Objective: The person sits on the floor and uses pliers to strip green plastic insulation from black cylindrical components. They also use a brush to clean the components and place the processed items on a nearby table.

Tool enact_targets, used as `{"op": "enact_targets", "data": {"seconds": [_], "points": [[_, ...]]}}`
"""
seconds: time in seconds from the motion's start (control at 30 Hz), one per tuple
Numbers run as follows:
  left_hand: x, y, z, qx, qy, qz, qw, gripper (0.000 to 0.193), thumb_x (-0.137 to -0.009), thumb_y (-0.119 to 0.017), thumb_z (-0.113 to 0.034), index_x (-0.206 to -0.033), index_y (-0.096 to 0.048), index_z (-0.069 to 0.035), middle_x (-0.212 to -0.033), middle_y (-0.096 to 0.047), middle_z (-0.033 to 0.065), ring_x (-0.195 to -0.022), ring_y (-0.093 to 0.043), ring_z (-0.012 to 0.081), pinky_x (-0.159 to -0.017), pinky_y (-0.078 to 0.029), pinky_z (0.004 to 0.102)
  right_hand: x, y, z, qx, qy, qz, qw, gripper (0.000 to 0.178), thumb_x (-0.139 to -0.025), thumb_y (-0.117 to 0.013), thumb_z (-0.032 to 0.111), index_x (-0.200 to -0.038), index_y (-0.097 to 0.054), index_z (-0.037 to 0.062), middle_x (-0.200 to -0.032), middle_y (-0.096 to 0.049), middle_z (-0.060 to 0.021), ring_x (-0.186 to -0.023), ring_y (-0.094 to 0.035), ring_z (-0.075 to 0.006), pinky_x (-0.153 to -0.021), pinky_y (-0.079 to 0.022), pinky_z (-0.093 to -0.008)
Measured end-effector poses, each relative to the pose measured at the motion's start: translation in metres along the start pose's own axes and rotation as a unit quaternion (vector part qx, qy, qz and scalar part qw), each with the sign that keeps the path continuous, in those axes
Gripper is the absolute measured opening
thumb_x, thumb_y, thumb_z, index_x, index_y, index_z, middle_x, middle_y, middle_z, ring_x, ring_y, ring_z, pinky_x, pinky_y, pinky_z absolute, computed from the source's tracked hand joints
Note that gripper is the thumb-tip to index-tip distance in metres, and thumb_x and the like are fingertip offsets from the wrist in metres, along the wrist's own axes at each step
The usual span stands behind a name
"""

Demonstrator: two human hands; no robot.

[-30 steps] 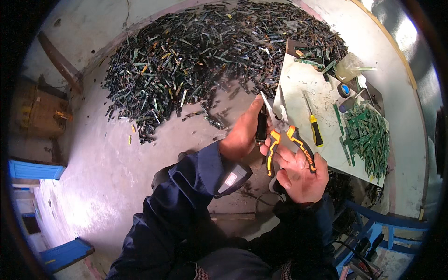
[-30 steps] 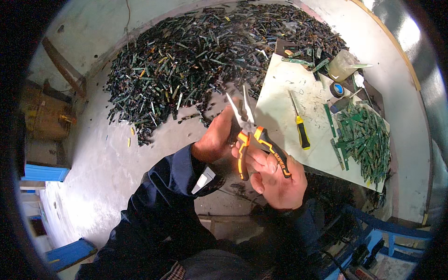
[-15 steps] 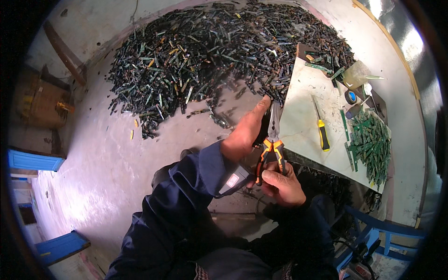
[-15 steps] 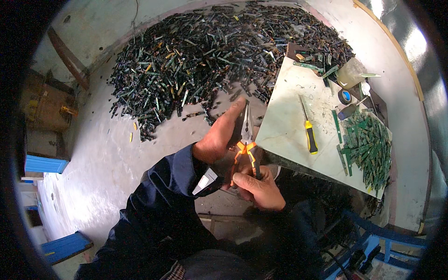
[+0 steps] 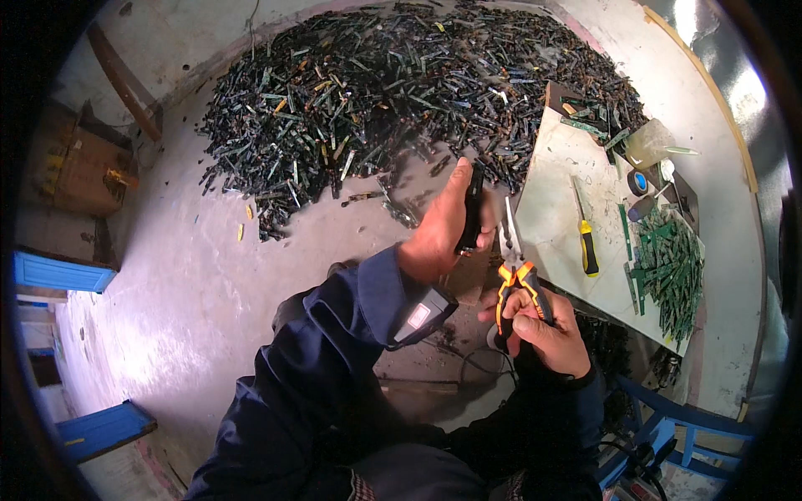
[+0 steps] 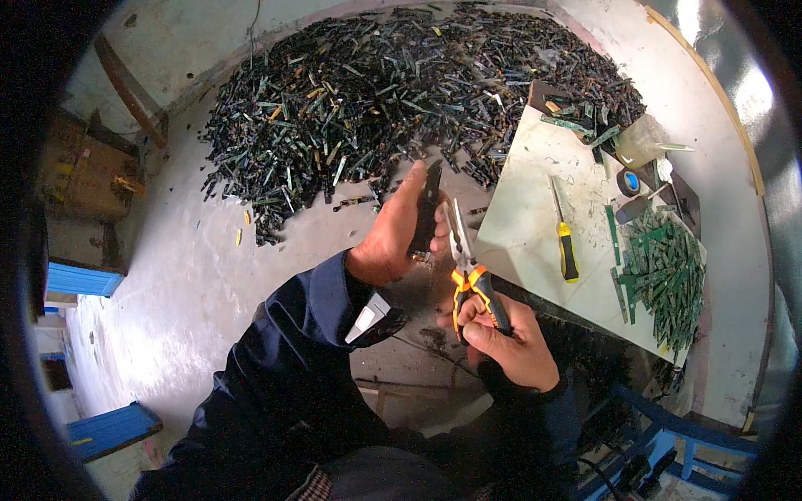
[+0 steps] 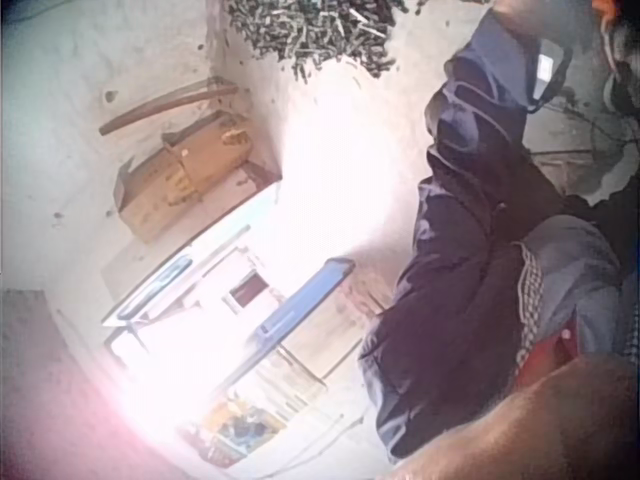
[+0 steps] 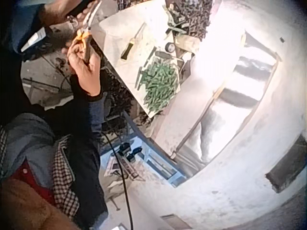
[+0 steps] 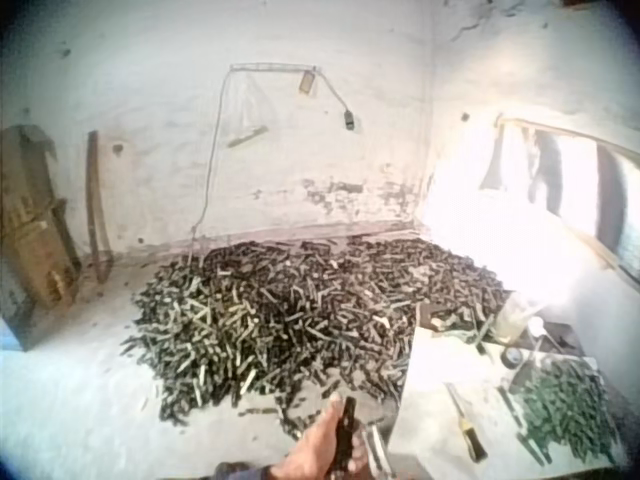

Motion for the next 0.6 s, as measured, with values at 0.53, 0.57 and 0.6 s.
{"op": "enact_targets", "data": {"seconds": [0.53, 0.57, 0.6], "points": [[0.008, -0.035, 0.005, -0.045, -0.007, 0.099, 0.994, 0.056, -0.096, -0.03, -0.057, -0.068, -0.044, -0.01, -0.058, -0.044, 0.0005, -0.046, -0.041, 0.012, -0.042, -0.034, 0.0234, 0.054, -0.03, 0.004, -0.093, -0.067, -0.046, 0.992, 0.047, -0.092, -0.058, 0.03, -0.123, -0.047, -0.0031, -0.118, -0.058, -0.0169, -0.106, -0.061, -0.0254, -0.057, -0.054, -0.0247], [0.008, -0.035, 0.006, -0.053, -0.007, 0.098, 0.994, 0.056, -0.096, -0.029, -0.057, -0.068, -0.044, -0.01, -0.058, -0.044, 0.0008, -0.046, -0.042, 0.0124, -0.042, -0.034, 0.0237, 0.056, -0.037, 0.004, -0.095, -0.056, -0.054, 0.992, 0.048, -0.092, -0.057, 0.029, -0.126, -0.045, -0.0035, -0.119, -0.058, -0.0173, -0.106, -0.061, -0.0255, -0.057, -0.054, -0.025], [0.008, -0.038, 0.009, -0.024, -0.007, 0.082, 0.996, 0.057, -0.096, -0.027, -0.057, -0.067, -0.043, -0.01, -0.058, -0.044, 0.0021, -0.047, -0.041, 0.014, -0.045, -0.035, 0.0253, 0.058, -0.043, 0.006, -0.096, -0.051, -0.058, 0.992, 0.048, -0.092, -0.057, 0.029, -0.126, -0.045, -0.0034, -0.119, -0.058, -0.0174, -0.106, -0.061, -0.0255, -0.057, -0.055, -0.025]]}}
Point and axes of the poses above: each hand's wrist, its own x-axis away from the middle knuckle, its own y-axis out of the back of the hand, z = x × y, the point moved 4 cm from there along -x, towards the middle knuckle
